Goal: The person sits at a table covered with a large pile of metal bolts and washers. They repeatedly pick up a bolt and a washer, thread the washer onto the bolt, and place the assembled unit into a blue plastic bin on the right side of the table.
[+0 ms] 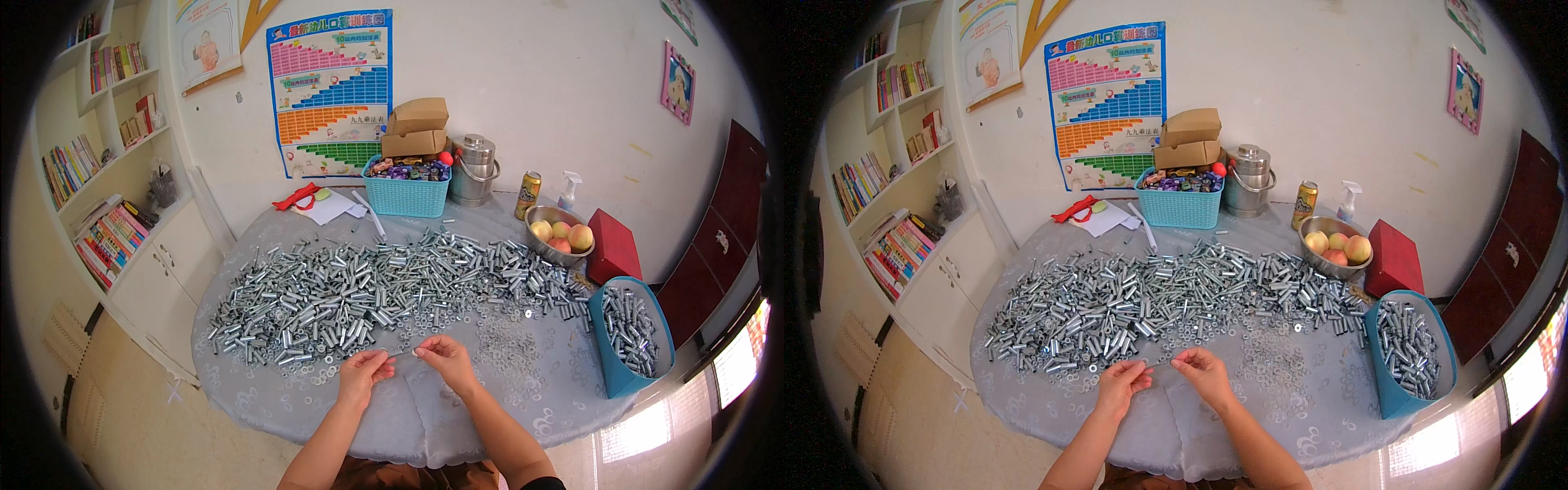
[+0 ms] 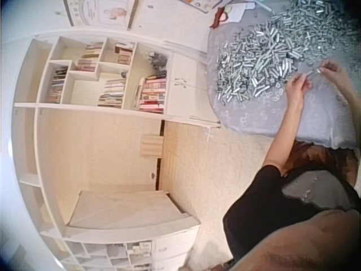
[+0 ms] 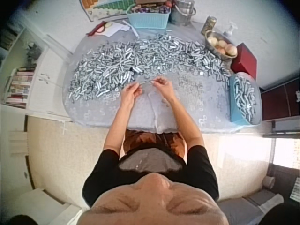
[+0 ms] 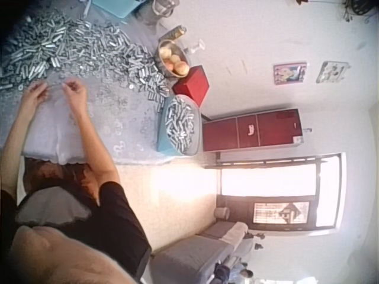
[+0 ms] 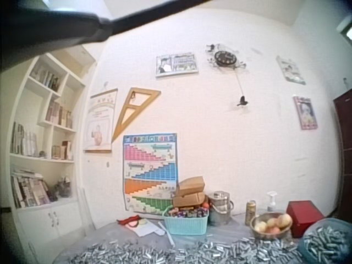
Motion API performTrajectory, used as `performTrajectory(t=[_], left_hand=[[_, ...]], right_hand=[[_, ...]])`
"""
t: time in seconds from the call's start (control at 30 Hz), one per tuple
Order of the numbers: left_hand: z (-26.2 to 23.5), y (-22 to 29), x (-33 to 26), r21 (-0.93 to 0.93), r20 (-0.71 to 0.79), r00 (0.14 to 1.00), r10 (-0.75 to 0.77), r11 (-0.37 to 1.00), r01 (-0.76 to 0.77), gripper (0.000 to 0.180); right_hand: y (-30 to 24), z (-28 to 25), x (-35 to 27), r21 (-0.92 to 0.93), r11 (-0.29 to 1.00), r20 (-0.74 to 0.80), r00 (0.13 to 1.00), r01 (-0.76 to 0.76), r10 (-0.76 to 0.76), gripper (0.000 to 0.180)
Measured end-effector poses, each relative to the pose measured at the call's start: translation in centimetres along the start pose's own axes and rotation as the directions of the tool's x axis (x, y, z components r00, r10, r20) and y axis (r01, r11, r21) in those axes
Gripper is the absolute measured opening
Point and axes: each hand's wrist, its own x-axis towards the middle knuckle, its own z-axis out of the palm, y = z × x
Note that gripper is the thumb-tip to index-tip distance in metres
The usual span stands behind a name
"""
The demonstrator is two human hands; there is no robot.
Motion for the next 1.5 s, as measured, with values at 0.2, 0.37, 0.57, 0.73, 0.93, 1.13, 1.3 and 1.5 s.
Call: performTrajectory(t=[0.2,0.37,0.57,0.73,0.93,1.13,1.3,1.5], left_hand=[[0.1,-0.1,-0.1,0.012,0.052,0.998,-0.040,0.999,0.040,0.011],[-0.3,-0.3,0.1,-0.013,0.056,0.997,-0.056,0.998,0.057,0.011],[-0.1,-0.3,-0.1,-0.016,0.053,0.997,-0.053,0.998,0.054,0.012],[-0.4,-0.5,0.2,-0.025,0.035,0.999,-0.032,0.999,0.033,0.013],[-0.3,-0.1,0.1,-0.068,0.003,1.000,-0.006,0.998,0.007,0.009],[-0.3,-0.1,0.1,-0.045,0.003,1.000,-0.008,0.999,0.008,0.011],[-0.1,0.0,0.0,-0.033,0.015,1.000,-0.022,0.999,0.022,0.011],[0.0,0.1,-0.2,-0.026,0.033,0.999,-0.043,0.999,0.044,0.010]], right_hand=[[-0.4,0.1,-0.4,-0.218,0.974,-0.006,0.998,0.060,-0.063,0.009],[-1.4,0.4,-0.7,-0.626,0.626,0.181,0.868,0.465,-0.463,0.016],[-2.2,0.6,-0.8,-0.666,0.631,0.133,0.895,0.399,-0.426,0.016],[-0.8,-1.4,-0.3,-0.838,0.352,0.264,0.875,0.417,-0.405,0.014],[-0.4,-1.5,-0.1,-0.854,0.311,0.304,0.885,0.417,-0.353,0.014],[-1.2,-1.4,-0.3,-0.859,0.328,0.272,0.894,0.392,-0.357,0.015],[-1.6,-0.5,-0.2,-0.563,0.755,0.102,0.935,0.336,-0.341,0.013],[-1.4,0.5,-0.4,-0.438,0.839,0.120,0.946,0.323,-0.301,0.014]])
